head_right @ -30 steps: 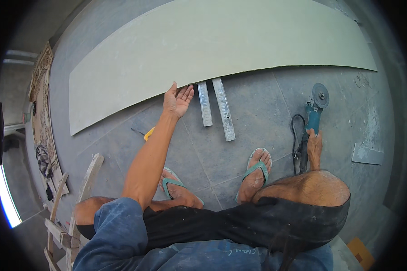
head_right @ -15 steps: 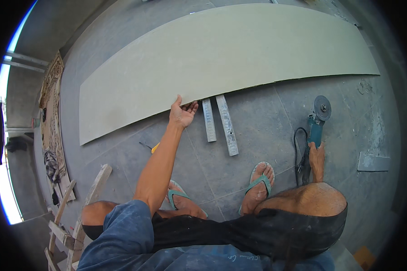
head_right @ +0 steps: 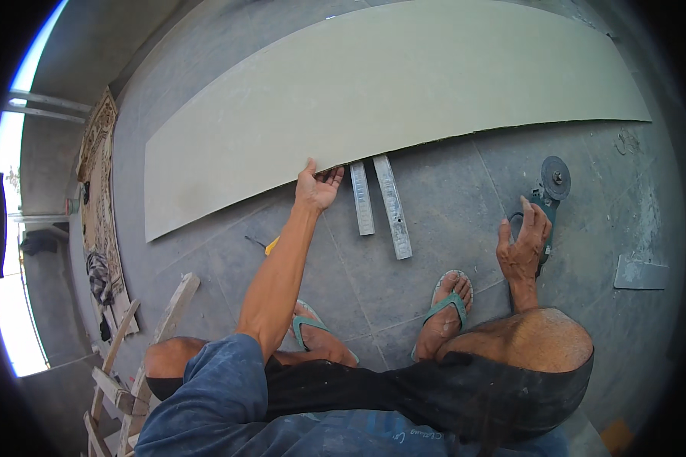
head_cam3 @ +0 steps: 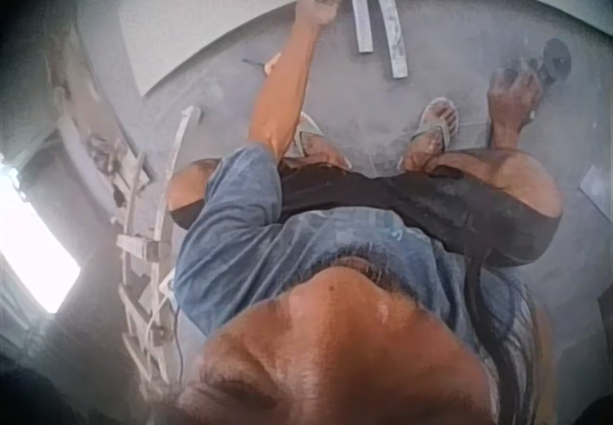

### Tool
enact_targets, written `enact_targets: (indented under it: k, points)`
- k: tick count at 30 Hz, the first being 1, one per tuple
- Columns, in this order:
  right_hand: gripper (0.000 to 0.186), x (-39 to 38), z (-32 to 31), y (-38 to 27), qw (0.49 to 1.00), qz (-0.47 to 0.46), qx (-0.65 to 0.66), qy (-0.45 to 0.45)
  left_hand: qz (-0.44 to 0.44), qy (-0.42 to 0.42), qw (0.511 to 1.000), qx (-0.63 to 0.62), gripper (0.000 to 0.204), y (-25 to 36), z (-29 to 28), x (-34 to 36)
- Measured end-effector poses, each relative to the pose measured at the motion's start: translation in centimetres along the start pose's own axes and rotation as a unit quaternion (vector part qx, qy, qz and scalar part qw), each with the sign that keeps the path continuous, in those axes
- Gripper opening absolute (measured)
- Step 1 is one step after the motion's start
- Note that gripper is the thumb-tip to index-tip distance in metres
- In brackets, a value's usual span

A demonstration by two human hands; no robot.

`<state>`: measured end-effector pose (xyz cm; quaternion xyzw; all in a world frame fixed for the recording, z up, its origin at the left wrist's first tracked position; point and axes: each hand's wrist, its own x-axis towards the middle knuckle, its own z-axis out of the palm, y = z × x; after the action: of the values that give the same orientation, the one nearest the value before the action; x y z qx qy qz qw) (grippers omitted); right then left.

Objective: The person measures a length of gypsum board using a tape measure and a metal straight edge, marking the board with a pencil.

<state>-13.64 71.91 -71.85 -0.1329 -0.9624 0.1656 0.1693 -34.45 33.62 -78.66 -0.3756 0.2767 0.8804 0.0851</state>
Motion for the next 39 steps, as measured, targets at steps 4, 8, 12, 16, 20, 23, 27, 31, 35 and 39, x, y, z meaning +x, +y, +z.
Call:
enact_targets:
  k: [4,8,12,16,20,23,27,31,35,39]
  points:
    - [0.046,-0.6,2.8,-7.5,0.946,-0.149,0.219,-0.186,0.000,-0.017,1.000,0.000,0.035,-1.0,0.2,0.4]
    - [0.055,-3.8,7.7,-15.0,0.889,-0.287,0.249,-0.256,0.018,-0.010,1.000,0.017,0.033,0.4,-1.0,0.4]
    - [0.071,-3.0,10.1,-18.7,0.913,-0.249,0.180,-0.267,0.032,-0.027,0.999,0.033,0.033,1.4,-0.9,0.0]
    - [0.073,-2.7,12.6,-18.3,0.918,-0.263,0.077,-0.287,0.015,-0.041,0.999,0.033,0.032,0.0,0.0,-0.3]
    - [0.067,-1.6,14.8,-18.3,0.922,-0.282,0.124,-0.233,0.001,-0.038,0.999,0.021,0.030,0.5,0.0,-0.4]
    - [0.062,0.3,15.9,-18.7,0.927,-0.279,0.153,-0.200,0.006,-0.037,0.999,0.023,0.029,0.9,-0.4,-0.6]
    - [0.065,1.7,16.3,-19.0,0.921,-0.273,0.145,-0.239,0.011,-0.031,0.999,0.037,0.028,0.7,0.1,-0.9]
    - [0.070,0.0,15.3,-19.2,0.929,-0.273,0.111,-0.222,0.003,-0.040,0.999,0.030,0.028,1.0,-0.3,-0.9]
    - [0.071,-2.9,14.8,-17.8,0.918,-0.288,0.142,-0.232,0.009,-0.041,0.999,0.035,0.029,1.0,0.4,-1.7]
    - [0.072,-3.0,15.3,-17.8,0.909,-0.296,0.168,-0.239,0.007,-0.047,0.999,0.027,0.028,1.6,0.2,-1.8]
